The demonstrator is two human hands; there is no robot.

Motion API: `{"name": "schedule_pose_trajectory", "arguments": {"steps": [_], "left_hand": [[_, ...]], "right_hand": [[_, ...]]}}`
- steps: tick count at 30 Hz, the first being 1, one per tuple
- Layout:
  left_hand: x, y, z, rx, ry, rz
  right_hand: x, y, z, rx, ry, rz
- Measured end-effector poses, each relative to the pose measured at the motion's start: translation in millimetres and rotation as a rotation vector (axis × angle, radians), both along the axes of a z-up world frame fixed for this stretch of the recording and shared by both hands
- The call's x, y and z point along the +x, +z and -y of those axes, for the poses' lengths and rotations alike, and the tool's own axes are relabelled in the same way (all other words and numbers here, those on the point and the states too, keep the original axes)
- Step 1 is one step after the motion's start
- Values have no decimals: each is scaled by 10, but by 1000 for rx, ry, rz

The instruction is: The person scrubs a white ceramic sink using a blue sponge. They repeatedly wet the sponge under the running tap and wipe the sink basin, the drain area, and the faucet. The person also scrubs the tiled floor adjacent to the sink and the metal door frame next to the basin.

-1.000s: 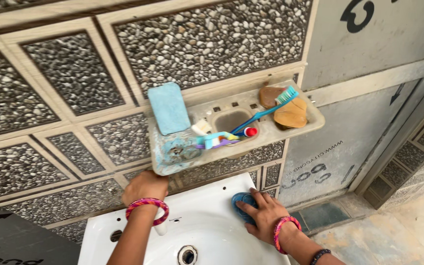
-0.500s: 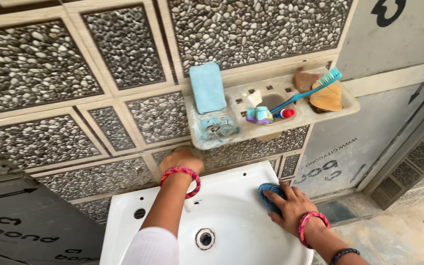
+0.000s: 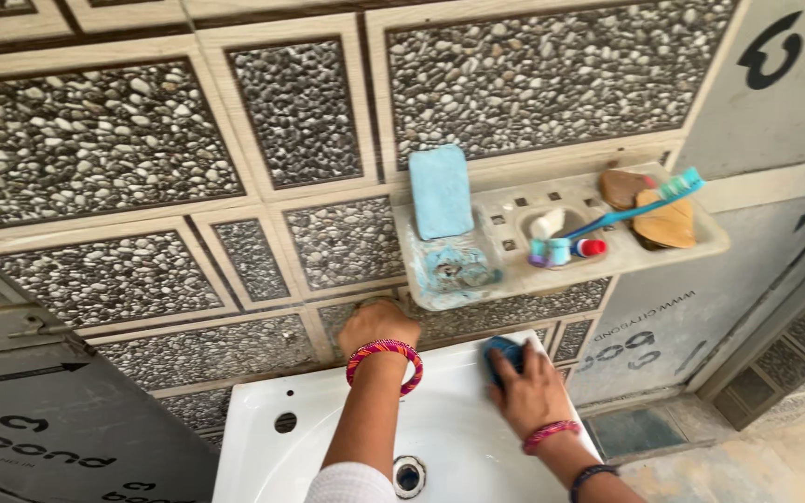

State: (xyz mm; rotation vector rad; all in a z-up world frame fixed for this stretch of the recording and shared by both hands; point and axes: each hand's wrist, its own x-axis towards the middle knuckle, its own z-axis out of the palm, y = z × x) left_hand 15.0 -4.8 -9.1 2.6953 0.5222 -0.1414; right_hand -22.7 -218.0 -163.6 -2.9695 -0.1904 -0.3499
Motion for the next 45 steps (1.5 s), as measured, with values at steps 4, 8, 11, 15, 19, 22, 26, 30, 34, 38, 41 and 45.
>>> {"name": "schedule_pose_trajectory", "arguments": {"steps": [4,8,11,15,19,22,26,30,34,38,41,45], "left_hand": [[-55,23,-32,-43,-19,41],[-111,61,-43,-87,-8,138],[-180,84,-34,-116,11,184],[-217,88,-45,-118,-5,216],[-184,66,-55,-128,-1,249],[-152,67,-57,-106,-24,224],[-148,131,-51,-73,-89,165],[-181,218,-69,-86,-155,110],[-180,233,-84,-110,-195,87],[-162,211,-78,-130,-186,79],[-182,214,-87,-142,-179,71],[-191,234,-73,-159,-165,66]], "right_hand": [[137,-251,-621,85,128,25],[21,-649,-1187,233,441,22],[-134,-848,-1498,27,553,162],[-40,-742,-1364,19,607,91],[52,-386,-937,-33,465,8],[-78,-124,-684,-54,371,-41],[-144,115,-566,-103,219,-167],[-53,193,-392,-122,67,-239],[100,314,36,-138,-163,-279],[112,256,-9,-217,-214,-269],[113,79,-260,-145,-186,-135],[156,-105,-574,-93,-106,-127]]}}
